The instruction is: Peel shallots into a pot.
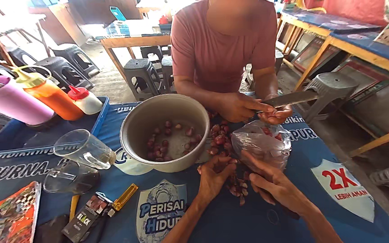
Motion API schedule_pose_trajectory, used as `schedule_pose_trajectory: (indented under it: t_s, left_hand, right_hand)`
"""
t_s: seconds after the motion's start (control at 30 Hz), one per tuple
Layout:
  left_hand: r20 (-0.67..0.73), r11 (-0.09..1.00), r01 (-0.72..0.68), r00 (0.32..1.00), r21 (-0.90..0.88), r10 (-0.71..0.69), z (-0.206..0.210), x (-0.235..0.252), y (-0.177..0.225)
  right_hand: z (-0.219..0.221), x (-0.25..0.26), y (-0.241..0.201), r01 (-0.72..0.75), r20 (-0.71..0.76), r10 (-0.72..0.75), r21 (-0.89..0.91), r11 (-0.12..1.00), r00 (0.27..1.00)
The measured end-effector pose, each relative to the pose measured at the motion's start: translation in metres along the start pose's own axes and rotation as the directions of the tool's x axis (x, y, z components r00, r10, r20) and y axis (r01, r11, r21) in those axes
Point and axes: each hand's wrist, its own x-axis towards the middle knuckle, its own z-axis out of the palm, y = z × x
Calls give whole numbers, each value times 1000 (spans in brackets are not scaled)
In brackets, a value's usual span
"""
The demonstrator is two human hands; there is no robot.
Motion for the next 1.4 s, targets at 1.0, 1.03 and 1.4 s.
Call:
schedule_pose_trajectory:
  t_s: [1.0,1.03,1.4]
  left_hand:
    - [72,999,-8,997,-42,11,-1,0,-3]
    - [95,996,25,995,-81,-17,-3,1,-2]
    - [58,988,11,998,-152,-2,0,1,-2]
  right_hand:
    - [13,7,16,-263,86,272,633,728,958]
    - [10,7,19,-280,147,247,675,683,958]
    - [10,4,19,-207,75,207,633,746,975]
